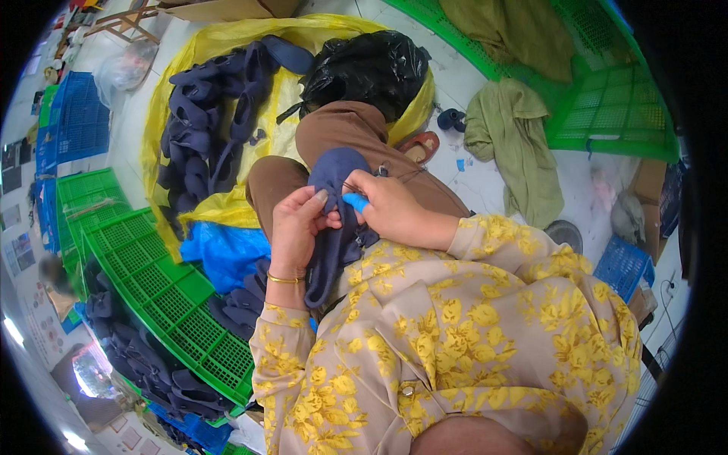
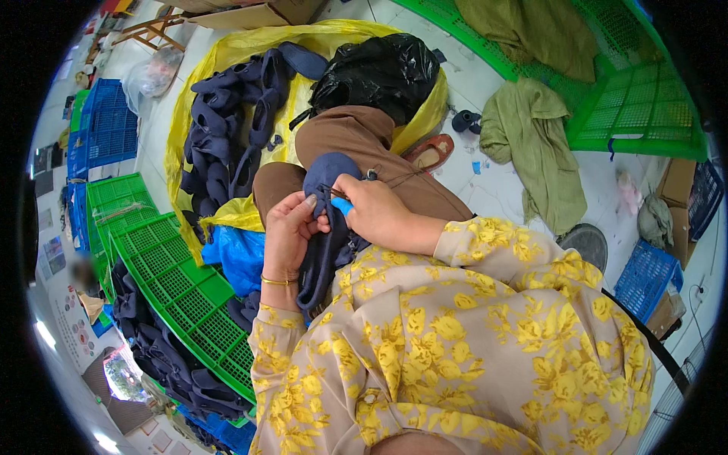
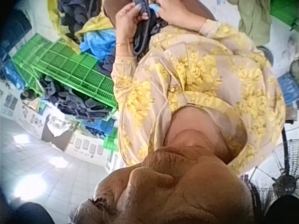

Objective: The person sits on the floor and uses a blue-handled tool to stitch or trim the edge of a dark blue slip-on shoe. They repeatedly pick up shoes from a nearby pile, work on the same area of each shoe, and place them back down.

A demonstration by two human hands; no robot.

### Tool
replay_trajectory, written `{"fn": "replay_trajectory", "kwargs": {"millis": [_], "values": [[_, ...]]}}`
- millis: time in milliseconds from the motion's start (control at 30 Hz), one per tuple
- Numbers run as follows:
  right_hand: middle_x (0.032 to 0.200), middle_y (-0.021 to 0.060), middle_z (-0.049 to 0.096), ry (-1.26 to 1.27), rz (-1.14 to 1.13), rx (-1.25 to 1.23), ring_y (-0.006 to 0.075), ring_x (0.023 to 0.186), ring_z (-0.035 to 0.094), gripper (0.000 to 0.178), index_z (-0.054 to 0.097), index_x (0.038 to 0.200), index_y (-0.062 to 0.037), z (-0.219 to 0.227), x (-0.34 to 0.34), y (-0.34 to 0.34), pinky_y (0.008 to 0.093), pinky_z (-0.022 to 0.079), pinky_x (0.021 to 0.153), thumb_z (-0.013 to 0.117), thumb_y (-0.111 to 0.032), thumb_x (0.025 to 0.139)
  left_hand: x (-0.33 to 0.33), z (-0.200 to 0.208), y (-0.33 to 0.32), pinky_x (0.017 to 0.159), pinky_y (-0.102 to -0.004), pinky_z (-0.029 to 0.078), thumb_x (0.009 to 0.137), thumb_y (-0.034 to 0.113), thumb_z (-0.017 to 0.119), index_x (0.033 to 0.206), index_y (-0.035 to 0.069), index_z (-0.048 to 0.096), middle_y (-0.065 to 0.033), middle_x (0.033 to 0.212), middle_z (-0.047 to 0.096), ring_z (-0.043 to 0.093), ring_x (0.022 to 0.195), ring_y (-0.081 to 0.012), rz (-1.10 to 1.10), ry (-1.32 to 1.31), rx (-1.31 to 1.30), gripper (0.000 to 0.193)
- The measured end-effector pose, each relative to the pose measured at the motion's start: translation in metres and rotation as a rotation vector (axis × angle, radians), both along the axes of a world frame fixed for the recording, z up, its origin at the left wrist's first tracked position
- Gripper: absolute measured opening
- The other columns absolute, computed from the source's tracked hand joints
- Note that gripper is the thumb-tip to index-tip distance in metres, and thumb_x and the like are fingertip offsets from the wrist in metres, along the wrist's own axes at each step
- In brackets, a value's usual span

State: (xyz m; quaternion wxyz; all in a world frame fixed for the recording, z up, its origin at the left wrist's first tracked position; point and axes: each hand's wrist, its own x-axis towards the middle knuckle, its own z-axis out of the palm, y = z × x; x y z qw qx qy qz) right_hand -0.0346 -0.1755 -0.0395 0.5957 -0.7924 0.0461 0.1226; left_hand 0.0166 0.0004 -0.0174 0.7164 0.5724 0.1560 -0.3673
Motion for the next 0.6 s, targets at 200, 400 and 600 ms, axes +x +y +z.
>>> {"fn": "replay_trajectory", "kwargs": {"millis": [200, 400, 600], "values": [[0.086, 0.0239, 0.064, -0.100, -0.018, 0.053, 0.0436, 0.078, 0.063, 0.026, 0.045, 0.109, -0.0097, -0.003, 0.004, 0.014, 0.0528, 0.047, 0.064, 0.052, -0.005, 0.084, -0.008, -0.005, 0.005, 0.058, -0.0253, 0.054, 0.094, 0.009, 0.055, 0.092, 0.002, 0.063, -0.0047, 0.076, 0.065, 0.063, 0.062, -0.0129, -0.010, -0.063, 0.076, 0.010], [0.073, 0.0223, 0.063, -0.292, 0.124, -0.185, 0.0440, 0.067, 0.062, 0.025, 0.046, 0.112, -0.0141, -0.005, 0.008, 0.006, 0.0545, 0.046, 0.055, 0.056, -0.020, 0.090, -0.008, -0.015, 0.001, 0.059, -0.0237, 0.053, 0.093, 0.010, 0.058, 0.094, 0.003, 0.064, -0.0041, 0.078, 0.065, 0.064, 0.063, -0.0125, -0.104, -0.162, 0.094, 0.010], [0.087, 0.0158, 0.060, -0.515, 0.049, -0.291, 0.0382, 0.078, 0.061, 0.022, 0.053, 0.107, -0.0110, 0.016, 0.005, 0.001, 0.0479, 0.048, 0.063, 0.059, -0.016, 0.086, -0.016, -0.006, -0.003, 0.062, -0.0232, 0.054, 0.093, 0.009, 0.059, 0.102, 0.001, 0.062, -0.0026, 0.085, 0.065, 0.062, 0.068, -0.0092, -0.044, -0.212, 0.092, 0.013]]}}
